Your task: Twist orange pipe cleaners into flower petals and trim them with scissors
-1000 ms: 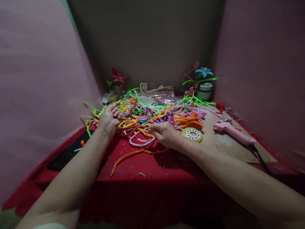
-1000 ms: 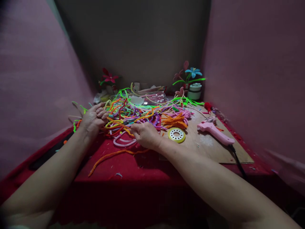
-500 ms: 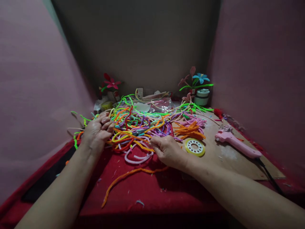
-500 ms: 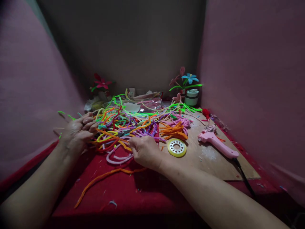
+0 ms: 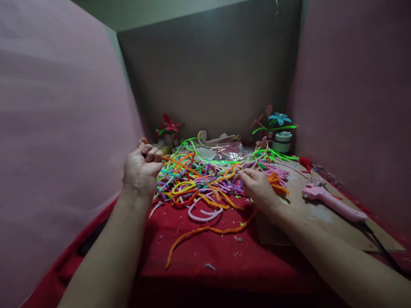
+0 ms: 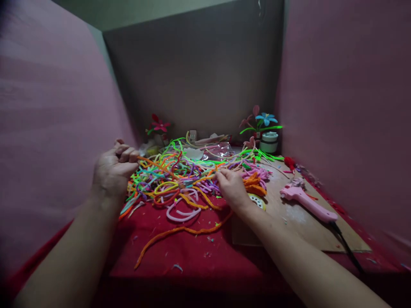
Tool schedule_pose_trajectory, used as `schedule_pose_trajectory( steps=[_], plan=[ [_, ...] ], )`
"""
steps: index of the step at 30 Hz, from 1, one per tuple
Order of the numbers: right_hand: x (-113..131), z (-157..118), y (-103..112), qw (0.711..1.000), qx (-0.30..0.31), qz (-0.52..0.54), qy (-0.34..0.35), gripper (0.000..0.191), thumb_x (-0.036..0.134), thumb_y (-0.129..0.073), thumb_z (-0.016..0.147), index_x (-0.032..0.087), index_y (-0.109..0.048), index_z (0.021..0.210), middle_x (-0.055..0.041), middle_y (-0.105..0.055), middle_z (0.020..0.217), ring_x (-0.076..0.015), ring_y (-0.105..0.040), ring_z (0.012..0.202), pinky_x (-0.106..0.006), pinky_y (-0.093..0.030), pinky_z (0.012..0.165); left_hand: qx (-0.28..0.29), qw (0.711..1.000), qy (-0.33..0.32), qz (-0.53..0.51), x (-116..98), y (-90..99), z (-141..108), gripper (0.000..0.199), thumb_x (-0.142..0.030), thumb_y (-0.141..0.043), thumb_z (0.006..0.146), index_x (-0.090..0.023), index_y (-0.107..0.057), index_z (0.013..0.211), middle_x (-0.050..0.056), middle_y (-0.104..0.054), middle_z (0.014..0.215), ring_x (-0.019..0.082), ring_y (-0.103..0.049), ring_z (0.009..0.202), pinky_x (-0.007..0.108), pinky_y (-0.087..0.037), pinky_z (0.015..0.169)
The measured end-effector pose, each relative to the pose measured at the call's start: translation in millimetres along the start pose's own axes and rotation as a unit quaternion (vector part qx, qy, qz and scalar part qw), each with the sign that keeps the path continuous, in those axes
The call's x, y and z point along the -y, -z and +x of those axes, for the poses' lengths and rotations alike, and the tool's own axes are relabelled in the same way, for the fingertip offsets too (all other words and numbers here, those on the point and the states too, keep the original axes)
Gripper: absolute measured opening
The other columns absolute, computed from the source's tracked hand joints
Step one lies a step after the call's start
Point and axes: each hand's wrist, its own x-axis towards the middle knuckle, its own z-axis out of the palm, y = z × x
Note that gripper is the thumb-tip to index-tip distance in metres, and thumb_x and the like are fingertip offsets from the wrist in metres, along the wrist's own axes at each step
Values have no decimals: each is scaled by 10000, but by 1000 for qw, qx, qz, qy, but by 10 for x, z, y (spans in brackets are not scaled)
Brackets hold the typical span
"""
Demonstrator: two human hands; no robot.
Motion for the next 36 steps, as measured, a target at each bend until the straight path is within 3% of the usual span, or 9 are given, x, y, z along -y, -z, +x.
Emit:
schedule_pose_trajectory(
  steps=[3, 8, 11, 15, 21, 25, 29, 33, 36],
  plan=[
    [98, -158, -61, 985, 22, 136, -103, 184, 331, -515, 732, 162, -557, 670, 98, -311, 348, -61, -236, 319, -207, -170, 366, 19, 997, -56, -45, -10, -166, -25, 244, -127, -315, 921, -171, -444, 719, -98, -286, 401, 34, -203, 289, 175, -195, 333],
    [289, -397, -327, 945, 212, 209, -134, 277, 385, -589, 725, 121, -622, 802, 2, -591, 504, -71, -434, 380, -208, -331, 424, 52, 993, -72, -72, 140, -307, -129, 238, -94, -339, 904, -167, -463, 715, -93, -317, 405, 33, -212, 304, 168, -191, 357],
    [402, -267, -463, 917, 161, 341, -131, 249, 342, -558, 779, 134, -592, 912, -50, -667, 705, -89, -538, 477, -226, -412, 495, 67, 994, -52, -75, 253, -324, -209, 241, -96, -341, 901, -162, -469, 709, -87, -327, 406, 38, -213, 308, 174, -178, 353],
    [488, 30, -533, 877, 47, 439, -189, 189, 85, -435, 800, 131, -566, 929, -42, -661, 697, -98, -583, 509, -223, -463, 519, 55, 997, -33, -45, 404, -292, -282, 217, -102, -362, 897, -162, -485, 728, -86, -340, 422, 41, -226, 313, 176, -201, 361],
    [437, 144, -550, 855, 30, 493, -158, 367, -81, -448, 647, 123, -600, 912, -21, -648, 672, -110, -637, 596, -206, -516, 611, 56, 998, -27, -10, 563, -167, -209, 183, -123, -395, 886, -149, -510, 746, -72, -389, 472, 38, -289, 344, 174, -252, 384],
    [370, 181, -540, 854, 32, 496, -154, 194, -42, -522, 667, 107, -622, 742, -41, -664, 723, -100, -639, 592, -215, -527, 687, 45, 999, -1, 8, 613, -132, -93, 233, -149, -375, 895, -129, -522, 715, -58, -401, 489, 43, -341, 375, 180, -309, 410],
    [296, 288, -508, 876, 26, 464, -129, 67, 53, -577, 698, 98, -613, 732, -46, -645, 629, -110, -605, 504, -245, -527, 575, 23, 999, 30, 31, 713, -125, -30, 253, -78, -361, 879, -99, -554, 716, -27, -473, 538, 45, -454, 446, 181, -401, 485],
    [184, 325, -459, 910, 8, 402, -103, 200, 125, -650, 639, 105, -596, 831, -17, -626, 587, -107, -560, 449, -211, -440, 417, 18, 996, 50, 71, 846, -77, -122, 195, -64, -449, 838, -84, -603, 720, 21, -578, 647, 77, -561, 557, 213, -476, 569],
    [84, 303, -424, 932, 3, 339, -126, 228, 202, -642, 648, 115, -605, 855, 22, -577, 533, -68, -461, 381, -175, -307, 341, 47, 978, 82, 187, 886, -30, -253, 47, -110, -610, 755, -89, -646, 778, 3, -579, 655, 33, -504, 482, 127, -392, 436]
  ],
)
